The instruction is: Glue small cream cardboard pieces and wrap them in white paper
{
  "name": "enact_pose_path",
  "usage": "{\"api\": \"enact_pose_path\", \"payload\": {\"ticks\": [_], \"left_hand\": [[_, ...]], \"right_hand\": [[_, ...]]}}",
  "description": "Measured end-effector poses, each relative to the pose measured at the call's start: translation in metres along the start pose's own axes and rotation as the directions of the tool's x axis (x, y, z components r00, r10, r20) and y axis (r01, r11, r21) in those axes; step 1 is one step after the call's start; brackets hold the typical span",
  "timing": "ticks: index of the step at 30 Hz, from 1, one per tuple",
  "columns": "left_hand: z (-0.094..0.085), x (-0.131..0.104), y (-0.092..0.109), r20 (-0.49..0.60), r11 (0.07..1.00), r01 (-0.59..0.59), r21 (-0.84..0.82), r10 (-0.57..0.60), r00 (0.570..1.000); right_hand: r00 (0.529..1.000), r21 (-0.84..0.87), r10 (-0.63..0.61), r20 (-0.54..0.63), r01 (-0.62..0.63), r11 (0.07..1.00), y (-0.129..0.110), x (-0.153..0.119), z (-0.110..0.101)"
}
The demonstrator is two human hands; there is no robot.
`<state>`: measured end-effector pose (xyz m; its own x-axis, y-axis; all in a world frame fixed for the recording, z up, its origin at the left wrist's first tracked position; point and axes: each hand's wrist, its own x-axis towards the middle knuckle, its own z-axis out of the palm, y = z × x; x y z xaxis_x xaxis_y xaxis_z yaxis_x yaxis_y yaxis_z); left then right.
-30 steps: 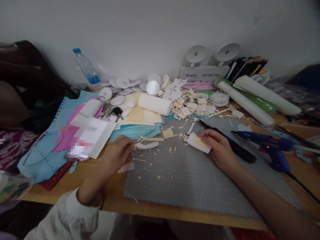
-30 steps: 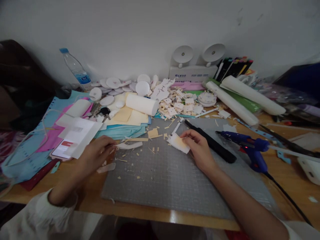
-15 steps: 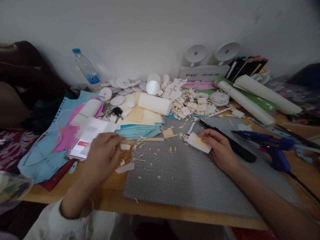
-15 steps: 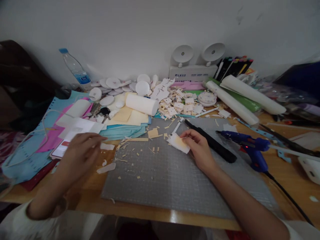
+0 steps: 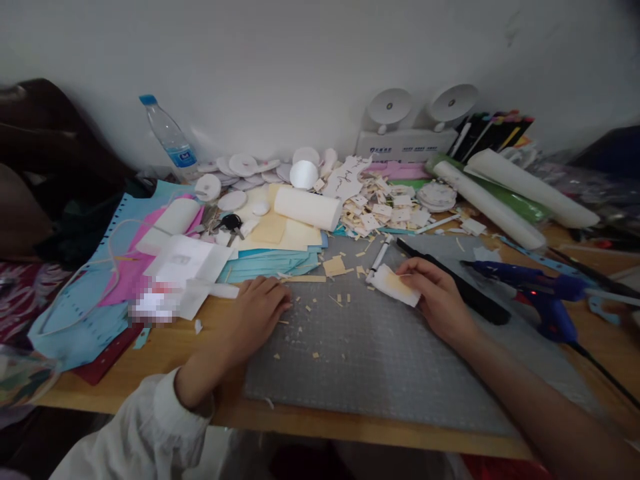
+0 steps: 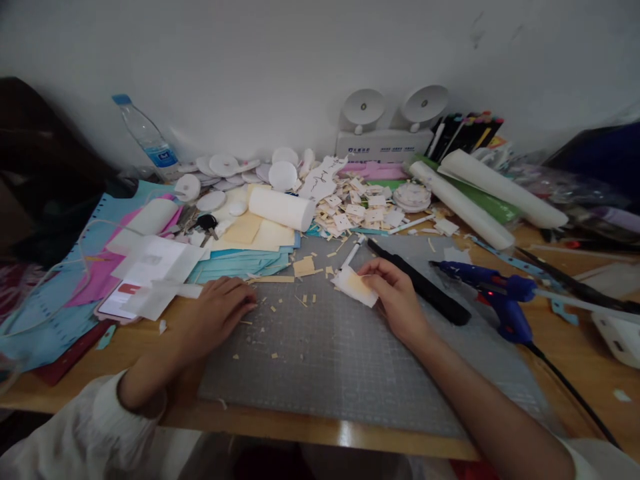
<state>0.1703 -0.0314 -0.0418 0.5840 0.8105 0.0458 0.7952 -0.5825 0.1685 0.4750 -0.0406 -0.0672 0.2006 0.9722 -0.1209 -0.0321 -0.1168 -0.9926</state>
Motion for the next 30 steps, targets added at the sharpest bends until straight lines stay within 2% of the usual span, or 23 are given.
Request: {"api": "enact_pose_path", "payload": {"ticks": [6,14,18,24,30], "left_hand": [[-0.004,0.008,-0.007,0.072,0.998,-0.019,-0.059,0.024,0.997],[-0.007,0.009,-0.011,0.058,0.998,-0.032,-0.054,0.035,0.998],[-0.007,-0.002,-0.012,0.026,0.999,-0.021,-0.032,0.022,0.999],[-0.006,-0.018,-0.007,-0.109,0.98,-0.114,0.16,0.133,0.985],[0.004,-0.023,-0.001,-0.152,0.968,-0.108,0.228,0.145,0.978]], "right_hand": [[1.0,-0.035,-0.029,0.002,0.029,0.999,0.001,0.0,-0.001],[1.0,0.015,-0.002,0.004,0.002,1.0,-0.002,-0.001,0.001],[1.0,0.016,0.016,-0.004,-0.016,1.0,-0.003,-0.001,0.003],[1.0,0.005,0.025,0.002,-0.025,1.0,-0.002,-0.001,0.001],[1.0,-0.015,0.003,0.0,-0.003,1.0,-0.001,-0.001,0.001]]}}
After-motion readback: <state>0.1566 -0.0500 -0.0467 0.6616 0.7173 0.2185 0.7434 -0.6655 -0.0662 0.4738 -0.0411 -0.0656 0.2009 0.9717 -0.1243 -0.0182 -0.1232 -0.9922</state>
